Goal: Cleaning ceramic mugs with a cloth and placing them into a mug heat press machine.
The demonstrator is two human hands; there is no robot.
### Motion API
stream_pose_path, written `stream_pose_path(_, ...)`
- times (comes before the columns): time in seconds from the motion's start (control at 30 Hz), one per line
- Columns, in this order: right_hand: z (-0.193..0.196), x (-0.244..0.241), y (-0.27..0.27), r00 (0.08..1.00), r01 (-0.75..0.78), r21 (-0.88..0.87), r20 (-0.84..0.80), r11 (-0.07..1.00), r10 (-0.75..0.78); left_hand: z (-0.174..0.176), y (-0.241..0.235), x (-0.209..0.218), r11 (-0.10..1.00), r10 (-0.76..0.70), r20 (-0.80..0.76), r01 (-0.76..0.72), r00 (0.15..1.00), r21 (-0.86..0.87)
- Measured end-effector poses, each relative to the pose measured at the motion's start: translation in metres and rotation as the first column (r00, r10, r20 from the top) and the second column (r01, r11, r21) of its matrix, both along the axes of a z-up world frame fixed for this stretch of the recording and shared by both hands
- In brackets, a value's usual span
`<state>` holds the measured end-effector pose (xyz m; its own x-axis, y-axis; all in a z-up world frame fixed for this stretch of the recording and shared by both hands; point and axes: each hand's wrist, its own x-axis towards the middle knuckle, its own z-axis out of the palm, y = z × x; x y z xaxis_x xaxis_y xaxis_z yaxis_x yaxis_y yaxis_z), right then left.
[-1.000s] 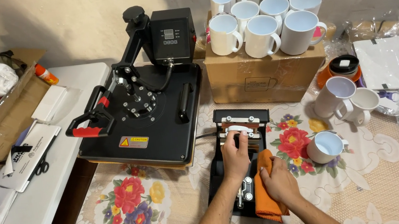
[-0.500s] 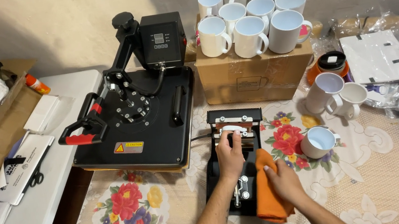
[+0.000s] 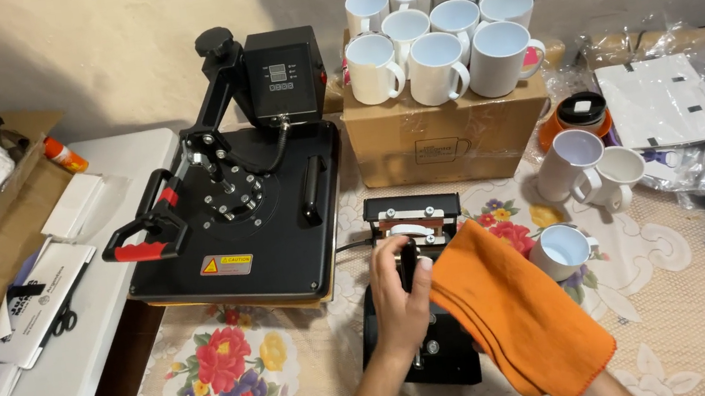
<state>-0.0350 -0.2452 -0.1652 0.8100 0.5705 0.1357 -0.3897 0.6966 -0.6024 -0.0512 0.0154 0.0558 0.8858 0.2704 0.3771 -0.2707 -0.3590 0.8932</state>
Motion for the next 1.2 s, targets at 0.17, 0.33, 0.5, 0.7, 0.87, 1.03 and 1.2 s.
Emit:
stream_pose_path(0.17, -0.05, -0.021, -0.021, 0.995, -0.07, 0.067, -0.068, 0.995, 0.075, 0.029, 0.003, -0.019, 0.991, -0.131, -0.125, 0.127, 0.984, -0.035)
stream_pose_path(0.33, -0.033, -0.043, -0.025, 0.983, -0.114, 0.136, -0.129, 0.984, 0.132, 0.039, 0.008, -0.025, 0.78, -0.46, -0.171, 0.304, 0.871, -0.547)
stream_pose_path(0.5, 0.049, -0.042, -0.005, 0.965, -0.153, 0.213, -0.177, 0.965, 0.192, 0.013, 0.018, -0.03, 0.718, -0.539, -0.092, 0.4, 0.837, -0.57)
stream_pose_path(0.7, 0.204, -0.017, 0.023, 0.94, -0.179, 0.294, -0.23, 0.939, 0.251, 0.003, 0.04, -0.04, 0.791, -0.435, -0.089, 0.333, 0.896, -0.513)
stream_pose_path(0.87, 0.21, -0.025, 0.016, 0.842, 0.069, -0.591, -0.398, 0.804, -0.365, 0.011, 0.041, -0.046, 0.691, -0.496, -0.095, 0.326, 0.863, -0.645)
stream_pose_path(1.03, 0.186, -0.03, 0.005, 0.844, 0.157, -0.631, -0.314, 0.759, -0.435, 0.01, 0.039, -0.049, 0.753, -0.477, -0.254, 0.241, 0.842, -0.612)
stream_pose_path(1.2, 0.175, -0.031, 0.004, 0.847, 0.218, -0.643, -0.248, 0.734, -0.469, -0.01, 0.034, -0.048, 0.899, -0.28, -0.341, 0.121, 0.897, -0.421)
